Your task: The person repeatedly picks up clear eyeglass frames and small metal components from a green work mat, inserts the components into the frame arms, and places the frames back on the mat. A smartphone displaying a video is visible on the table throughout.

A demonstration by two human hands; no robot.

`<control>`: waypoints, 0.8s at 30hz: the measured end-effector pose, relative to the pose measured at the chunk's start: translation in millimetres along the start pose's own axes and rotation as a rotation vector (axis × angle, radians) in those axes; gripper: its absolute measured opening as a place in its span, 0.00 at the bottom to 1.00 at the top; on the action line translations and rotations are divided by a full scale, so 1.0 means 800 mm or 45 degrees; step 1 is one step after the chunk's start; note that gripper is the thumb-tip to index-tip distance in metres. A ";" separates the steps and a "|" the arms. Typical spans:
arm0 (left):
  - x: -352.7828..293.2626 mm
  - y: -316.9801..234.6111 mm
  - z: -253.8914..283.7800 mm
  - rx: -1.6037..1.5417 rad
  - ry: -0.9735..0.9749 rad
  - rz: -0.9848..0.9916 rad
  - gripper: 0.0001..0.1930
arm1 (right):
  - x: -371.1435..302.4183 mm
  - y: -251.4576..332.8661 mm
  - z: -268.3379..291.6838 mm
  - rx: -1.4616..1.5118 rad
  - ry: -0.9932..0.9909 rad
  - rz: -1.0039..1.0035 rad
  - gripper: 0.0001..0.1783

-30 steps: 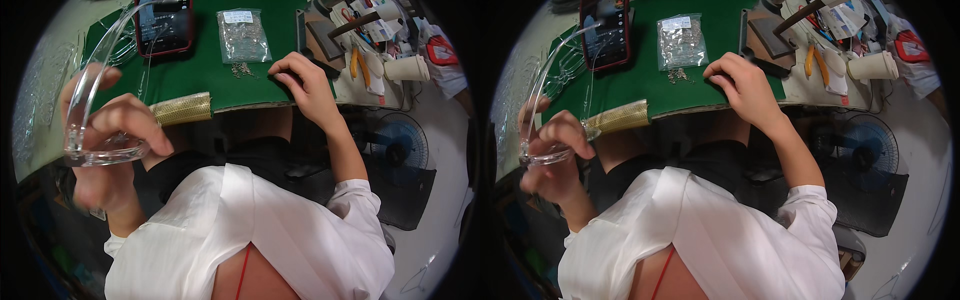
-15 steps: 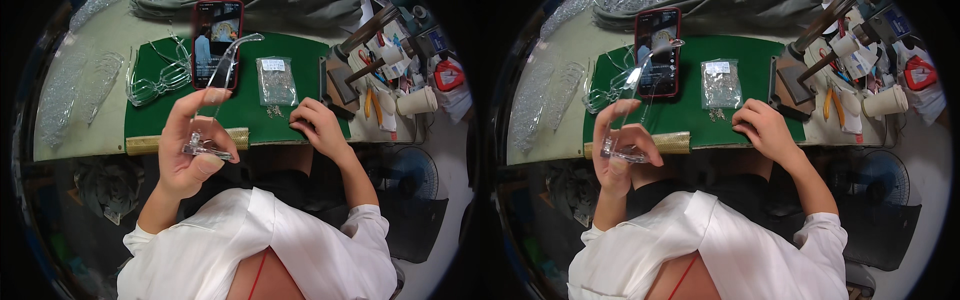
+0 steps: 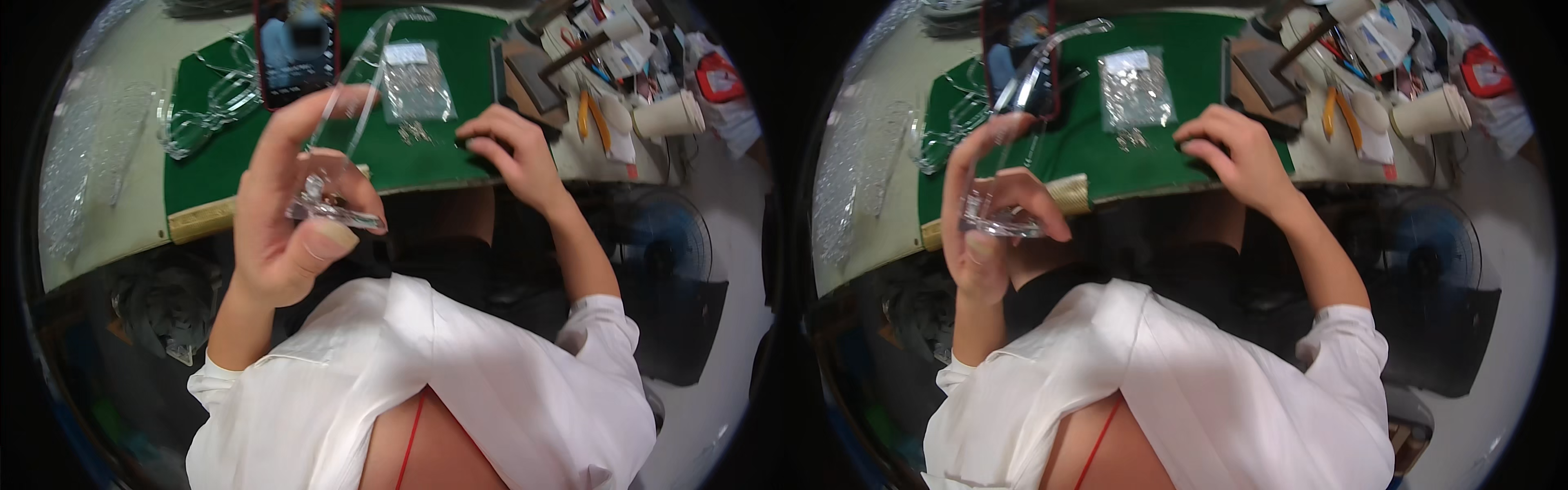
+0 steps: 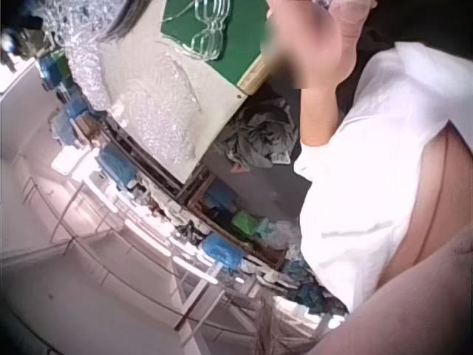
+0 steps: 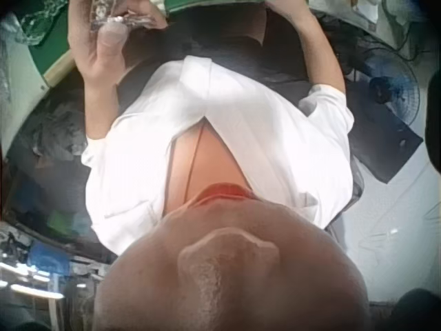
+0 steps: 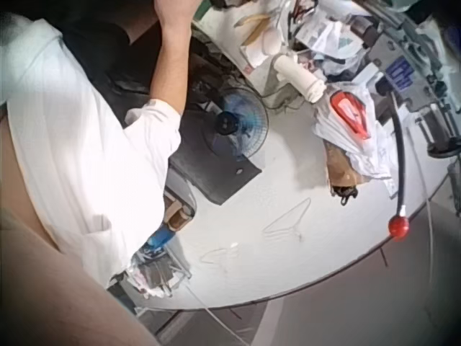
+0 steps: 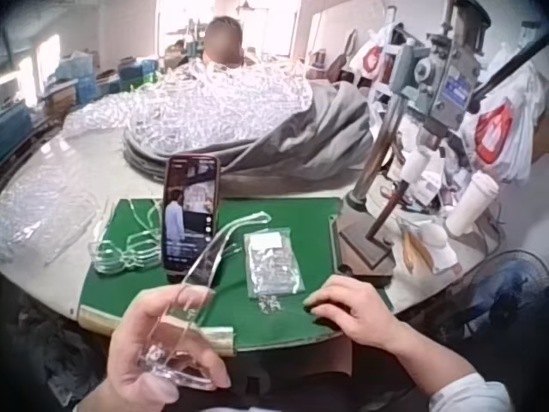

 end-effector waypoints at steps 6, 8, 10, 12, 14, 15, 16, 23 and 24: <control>0.006 -0.001 -0.022 0.068 -0.191 -0.046 0.46 | -0.003 -0.007 -0.006 0.016 0.003 -0.096 0.05; 0.006 -0.001 -0.021 0.048 -0.181 -0.016 0.47 | -0.001 -0.007 -0.007 0.002 0.015 -0.083 0.05; 0.004 0.001 -0.017 0.044 -0.165 0.018 0.47 | -0.001 -0.008 -0.009 -0.034 -0.008 -0.080 0.05; 0.003 0.004 -0.013 0.050 -0.149 0.042 0.48 | -0.002 -0.007 -0.011 -0.045 -0.015 -0.079 0.05; 0.003 0.004 -0.013 0.049 -0.146 0.053 0.48 | 0.000 -0.007 -0.012 -0.035 -0.012 -0.079 0.05; 0.003 0.004 -0.012 0.050 -0.152 0.056 0.48 | 0.002 -0.007 -0.013 -0.034 0.013 -0.057 0.05; 0.002 0.004 -0.012 0.052 -0.156 0.058 0.48 | 0.004 -0.007 -0.013 -0.035 0.036 -0.035 0.05; -0.002 0.007 -0.009 0.072 -0.236 0.053 0.48 | 0.011 -0.010 -0.010 -0.207 0.216 0.126 0.05; -0.003 0.007 -0.009 0.072 -0.247 0.050 0.48 | 0.010 -0.011 -0.011 -0.228 0.224 0.125 0.05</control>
Point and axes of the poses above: each hand's wrist, its own x-axis towards the middle knuckle, its own z-axis out of the back of the hand, y = z × x, the point moved 1 cm from there along x, towards the middle knuckle, and after that the axes turned 15 degrees about z, right-handed, at the moved point
